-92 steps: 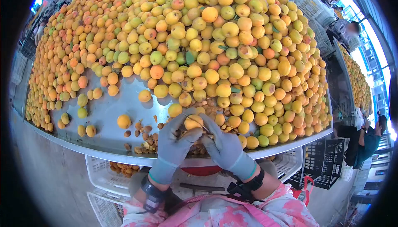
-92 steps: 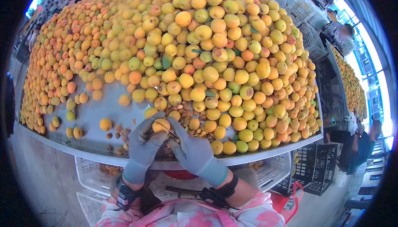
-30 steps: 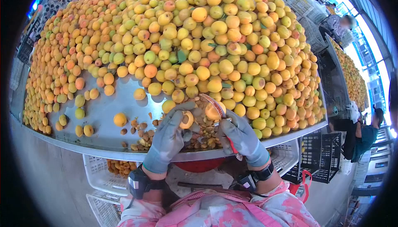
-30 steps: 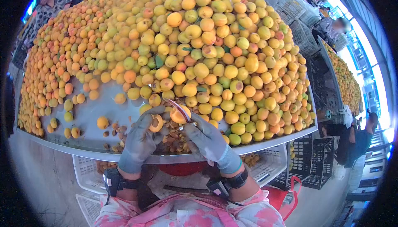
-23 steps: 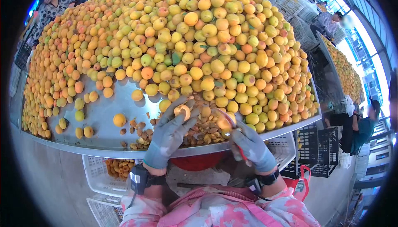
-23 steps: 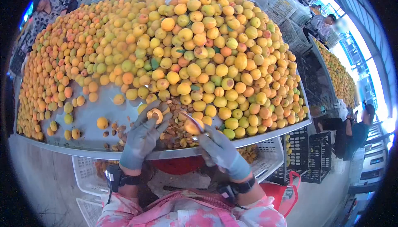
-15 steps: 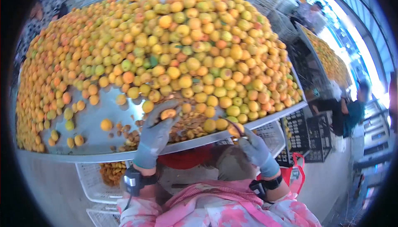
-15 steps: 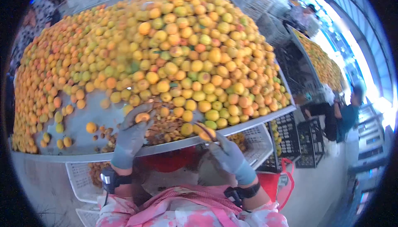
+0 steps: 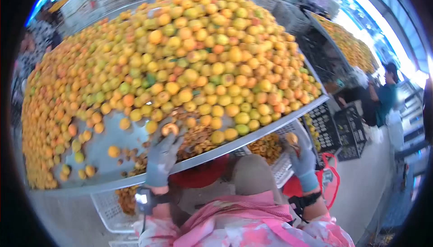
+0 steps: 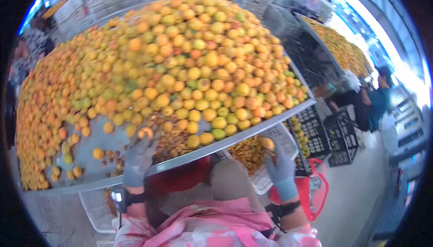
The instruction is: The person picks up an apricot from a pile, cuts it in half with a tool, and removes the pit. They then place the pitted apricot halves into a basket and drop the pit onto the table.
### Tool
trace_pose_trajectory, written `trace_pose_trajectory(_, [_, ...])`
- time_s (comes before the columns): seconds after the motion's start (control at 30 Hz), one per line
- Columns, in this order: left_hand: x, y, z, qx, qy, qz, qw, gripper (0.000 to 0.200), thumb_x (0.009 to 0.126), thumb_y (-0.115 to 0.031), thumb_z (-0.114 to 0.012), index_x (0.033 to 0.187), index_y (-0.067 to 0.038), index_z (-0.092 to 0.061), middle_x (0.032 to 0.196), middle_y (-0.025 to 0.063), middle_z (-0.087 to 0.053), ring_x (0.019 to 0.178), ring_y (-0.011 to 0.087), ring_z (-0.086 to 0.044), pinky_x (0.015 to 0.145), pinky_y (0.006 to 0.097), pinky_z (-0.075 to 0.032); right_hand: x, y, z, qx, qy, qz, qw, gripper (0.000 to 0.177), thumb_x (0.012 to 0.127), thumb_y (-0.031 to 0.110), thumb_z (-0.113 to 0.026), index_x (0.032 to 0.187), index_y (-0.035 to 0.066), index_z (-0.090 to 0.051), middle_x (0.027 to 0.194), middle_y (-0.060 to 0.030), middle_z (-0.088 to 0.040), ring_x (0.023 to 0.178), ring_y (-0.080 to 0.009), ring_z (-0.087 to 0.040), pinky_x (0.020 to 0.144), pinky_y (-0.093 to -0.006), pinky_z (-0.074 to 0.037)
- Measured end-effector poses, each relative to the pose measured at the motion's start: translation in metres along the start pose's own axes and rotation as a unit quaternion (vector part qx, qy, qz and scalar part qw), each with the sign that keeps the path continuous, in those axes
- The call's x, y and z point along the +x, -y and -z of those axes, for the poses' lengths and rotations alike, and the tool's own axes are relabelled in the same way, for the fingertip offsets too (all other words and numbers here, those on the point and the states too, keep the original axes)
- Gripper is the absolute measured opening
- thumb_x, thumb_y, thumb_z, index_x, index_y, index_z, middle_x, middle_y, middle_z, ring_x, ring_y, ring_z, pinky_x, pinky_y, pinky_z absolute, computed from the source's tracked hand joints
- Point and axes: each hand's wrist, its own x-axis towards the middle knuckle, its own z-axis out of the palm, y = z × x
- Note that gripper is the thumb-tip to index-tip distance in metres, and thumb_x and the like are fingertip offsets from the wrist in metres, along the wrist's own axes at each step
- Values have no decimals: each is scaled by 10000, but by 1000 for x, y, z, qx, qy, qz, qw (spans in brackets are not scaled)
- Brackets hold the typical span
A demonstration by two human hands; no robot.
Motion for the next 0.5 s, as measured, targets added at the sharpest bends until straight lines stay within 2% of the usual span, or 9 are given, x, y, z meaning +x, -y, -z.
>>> trace_pose_trajectory(0.07, [2,-5,0,87,7,-30,996,377,933,-29,-544,1301,-34,-463,1236,124,-560,1133,266,-576,890,336,-509,-6,-15,-4,-28,-12,5,1000,557,847,286,-620,1350,118,-451,931,-195,-663,831,-374,-651,682,-437,-514])
trace_pose_trajectory(0.1, [3,-8,-3,-114,-12,52,992,368,928,-28,-545,1289,-43,-477,1228,123,-576,1115,249,-587,899,324,-506,-7,-20,-4,-23,-34,-9,999,500,844,266,-628,1294,91,-496,903,-198,-658,799,-384,-643,676,-433,-510])
trace_pose_trajectory(0.13, [5,-9,-5,-314,-28,125,941,360,923,-26,-546,1278,-51,-491,1220,121,-592,1098,232,-597,907,311,-503,-5,-24,-6,-21,-57,-25,998,446,842,246,-636,1237,63,-540,875,-202,-653,767,-393,-635,670,-428,-507])
trace_pose_trajectory(0.17, [5,-10,-7,-317,-35,123,940,360,923,-26,-546,1278,-51,-491,1220,121,-592,1098,232,-597,907,311,-503,2,-27,-11,-21,-54,-17,998,446,842,246,-636,1237,63,-540,875,-202,-653,767,-393,-635,670,-428,-507])
trace_pose_trajectory(0.23, [5,-15,-10,-246,-29,103,963,373,904,-30,-576,1266,-63,-490,1183,99,-608,1030,208,-628,839,287,-527,19,-14,-13,107,-42,-21,993,294,829,193,-663,1046,1,-606,797,-173,-638,659,-335,-614,630,-389,-495])
trace_pose_trajectory(0.27, [5,-16,-12,-248,-30,103,963,373,904,-30,-576,1266,-63,-490,1183,99,-608,1030,208,-628,839,287,-527,28,7,-16,245,-27,-84,966,183,829,141,-673,893,-18,-609,722,-93,-608,580,-206,-565,570,-313,-468])
trace_pose_trajectory(0.33, [5,-18,-17,-190,-48,120,973,360,888,-41,-596,1229,-69,-483,1159,85,-617,1000,203,-642,802,279,-535,44,65,-23,377,-28,-103,920,158,848,142,-665,907,7,-608,715,-29,-588,578,-109,-544,534,-243,-447])
trace_pose_trajectory(0.4, [4,-23,-21,-191,-60,131,971,351,883,-49,-603,1210,-69,-478,1128,80,-622,996,204,-644,785,270,-535,58,128,-25,545,33,-105,831,141,870,137,-640,939,28,-585,704,6,-559,567,-91,-544,509,-219,-437])
trace_pose_trajectory(0.5, [8,-25,-23,-199,-71,137,968,314,872,-26,-610,1143,-56,-455,1075,90,-626,962,208,-654,735,265,-543,84,224,-56,713,35,-40,699,149,886,109,-611,967,16,-527,690,-7,-548,551,-106,-562,481,-230,-440])
